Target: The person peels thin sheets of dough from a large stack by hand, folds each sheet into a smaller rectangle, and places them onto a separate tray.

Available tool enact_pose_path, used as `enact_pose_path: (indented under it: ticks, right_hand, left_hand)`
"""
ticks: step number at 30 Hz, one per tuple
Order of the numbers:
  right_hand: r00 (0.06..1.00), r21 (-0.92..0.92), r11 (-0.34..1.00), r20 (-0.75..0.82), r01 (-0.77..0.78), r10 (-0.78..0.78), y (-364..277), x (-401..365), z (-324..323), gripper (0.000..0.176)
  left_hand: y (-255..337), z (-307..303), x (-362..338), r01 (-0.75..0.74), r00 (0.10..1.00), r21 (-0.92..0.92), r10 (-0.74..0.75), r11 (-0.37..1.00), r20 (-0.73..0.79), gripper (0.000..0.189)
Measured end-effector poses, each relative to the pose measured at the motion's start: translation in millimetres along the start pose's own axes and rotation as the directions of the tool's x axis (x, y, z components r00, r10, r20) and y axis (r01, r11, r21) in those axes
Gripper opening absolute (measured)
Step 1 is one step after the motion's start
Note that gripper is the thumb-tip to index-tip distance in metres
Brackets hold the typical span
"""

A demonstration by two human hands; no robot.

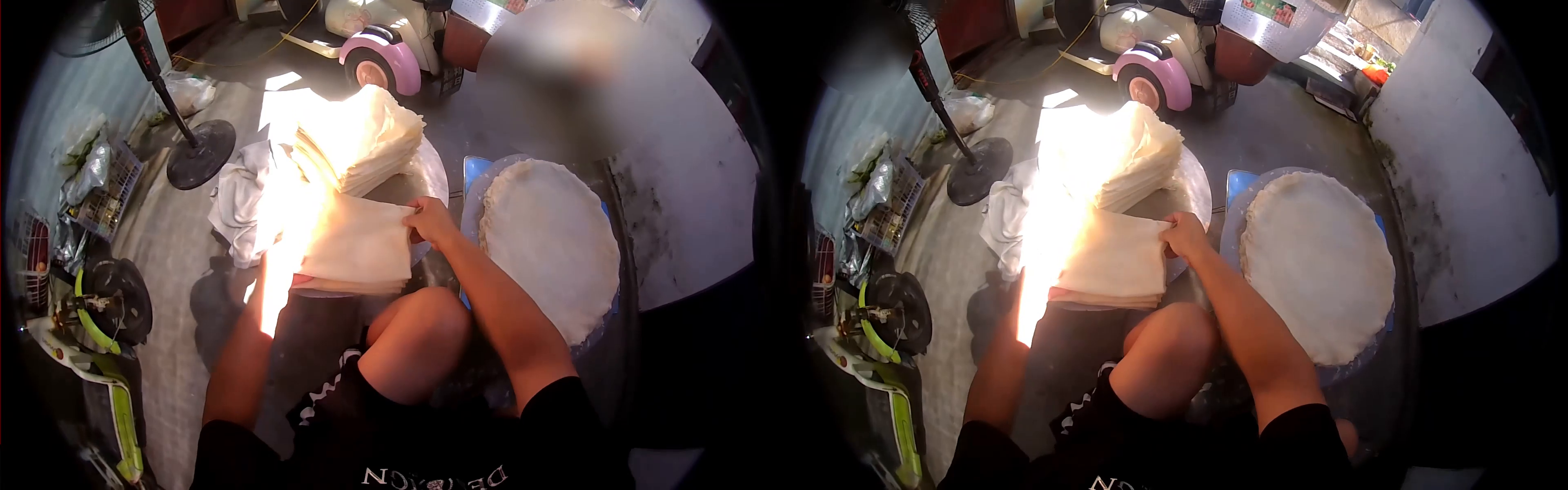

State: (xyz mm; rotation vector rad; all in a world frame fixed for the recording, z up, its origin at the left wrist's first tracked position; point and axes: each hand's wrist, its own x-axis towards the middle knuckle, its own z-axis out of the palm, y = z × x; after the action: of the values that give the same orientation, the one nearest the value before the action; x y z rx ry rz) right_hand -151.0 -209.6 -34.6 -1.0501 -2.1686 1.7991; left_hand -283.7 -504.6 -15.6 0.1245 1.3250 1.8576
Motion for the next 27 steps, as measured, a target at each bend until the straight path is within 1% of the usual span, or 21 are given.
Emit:
enact_pose_path:
  ticks: [2,3,5,6,7,8,10,12,13,14,16,17,18,19,20,21,22,24,25,26,27]
  right_hand:
    - [0.999,0.091,0.995,0.020,-0.028,0.026,-7.2,-5.5,-4.8,0.037]
    - [0.999,0.097,0.995,0.007,-0.031,0.031,-12.6,-10.8,-6.1,0.037]
    - [0.999,0.040,0.999,0.041,-0.028,0.026,-20.1,-19.2,-4.7,0.037]
    - [0.999,0.050,0.998,0.031,-0.031,0.029,-13.6,-16.0,-2.9,0.037]
    - [1.000,0.029,1.000,0.010,0.006,-0.006,-6.7,-12.9,0.5,0.034]
    - [0.999,0.007,0.999,-0.011,0.042,-0.042,-4.7,-13.6,3.4,0.030]
    - [0.998,0.032,0.998,-0.025,0.053,-0.052,-1.5,-16.1,5.7,0.034]
    - [0.994,0.192,0.975,-0.027,0.108,-0.105,1.7,-18.0,5.6,0.039]
    - [0.992,0.132,0.984,-0.051,0.118,-0.112,4.2,-21.1,0.2,0.042]
    - [0.991,0.144,0.982,-0.070,0.123,-0.114,0.4,-30.2,-8.1,0.042]
    - [0.967,-0.166,0.958,-0.055,0.236,-0.247,-0.3,-50.4,-31.6,0.040]
    - [0.964,-0.247,0.937,-0.036,0.245,-0.262,4.3,-59.7,-45.8,0.037]
    - [0.928,-0.417,0.851,-0.040,0.321,-0.370,10.3,-72.4,-62.3,0.034]
    - [0.920,-0.456,0.833,-0.072,0.313,-0.385,14.5,-88.9,-79.7,0.032]
    - [0.912,-0.498,0.813,-0.099,0.301,-0.399,18.2,-106.9,-97.8,0.030]
    - [0.911,-0.505,0.818,-0.135,0.275,-0.390,23.9,-123.4,-119.0,0.030]
    - [0.923,-0.509,0.835,-0.177,0.210,-0.340,29.7,-140.1,-142.4,0.029]
    - [0.921,-0.483,0.871,-0.293,0.089,-0.257,50.9,-170.1,-190.3,0.026]
    - [0.911,-0.468,0.884,-0.353,0.025,-0.213,68.5,-182.0,-216.4,0.026]
    - [0.885,-0.422,0.904,-0.444,-0.066,-0.143,81.8,-197.2,-238.4,0.024]
    - [0.846,-0.404,0.907,-0.519,-0.117,-0.122,104.3,-208.1,-261.3,0.025]
  left_hand:
    - [-4.6,-7.5,5.4,-0.008,0.996,0.050,0.012,0.999,-0.086,0.043]
    - [-6.0,-11.3,7.3,-0.017,0.990,0.078,0.027,0.997,-0.135,0.043]
    - [-5.5,-23.4,10.4,-0.045,0.967,0.133,0.077,0.990,-0.244,0.043]
    - [-0.3,-32.7,12.0,-0.054,0.950,0.170,0.103,0.984,-0.295,0.042]
    - [0.7,-37.9,13.0,-0.057,0.937,0.201,0.121,0.978,-0.327,0.042]
    - [0.7,-39.8,13.5,-0.045,0.932,0.232,0.125,0.972,-0.339,0.042]
    - [-0.4,-41.0,13.3,-0.012,0.933,0.281,0.112,0.959,-0.342,0.042]
    - [-6.2,-33.3,13.0,0.028,0.952,0.330,0.076,0.943,-0.296,0.042]
    - [-9.6,-28.5,12.0,0.038,0.961,0.350,0.062,0.936,-0.270,0.042]
    - [-10.2,-28.4,11.8,0.033,0.965,0.366,0.065,0.930,-0.253,0.042]
    - [-17.9,-33.3,8.1,-0.041,0.972,0.431,0.136,0.901,-0.193,0.039]
    - [-23.6,-41.0,14.4,-0.063,0.965,0.522,0.186,0.851,-0.186,0.036]
    - [-17.8,-57.4,20.8,0.017,0.975,0.682,0.139,0.731,-0.174,0.033]
    - [-22.2,-62.0,24.9,-0.270,0.912,0.749,0.411,0.605,-0.004,0.036]
    - [-30.4,-63.7,27.8,-0.522,0.754,0.747,0.633,0.413,0.176,0.039]
    - [-30.5,-53.9,21.1,-0.335,0.554,0.933,0.774,-0.131,0.307,0.043]
    - [-30.3,-42.6,16.5,-0.413,0.549,0.911,0.792,-0.022,0.268,0.050]
    - [-26.1,-7.2,6.1,-0.570,0.479,0.813,0.755,-0.120,0.447,0.051]
    - [-29.2,20.8,-10.9,-0.524,0.701,0.825,0.658,0.211,0.277,0.049]
    - [-21.5,52.8,-23.8,-0.535,0.700,0.818,0.652,0.211,0.290,0.049]
    - [-7.1,90.5,-32.0,-0.554,0.728,0.806,0.589,0.207,0.350,0.044]
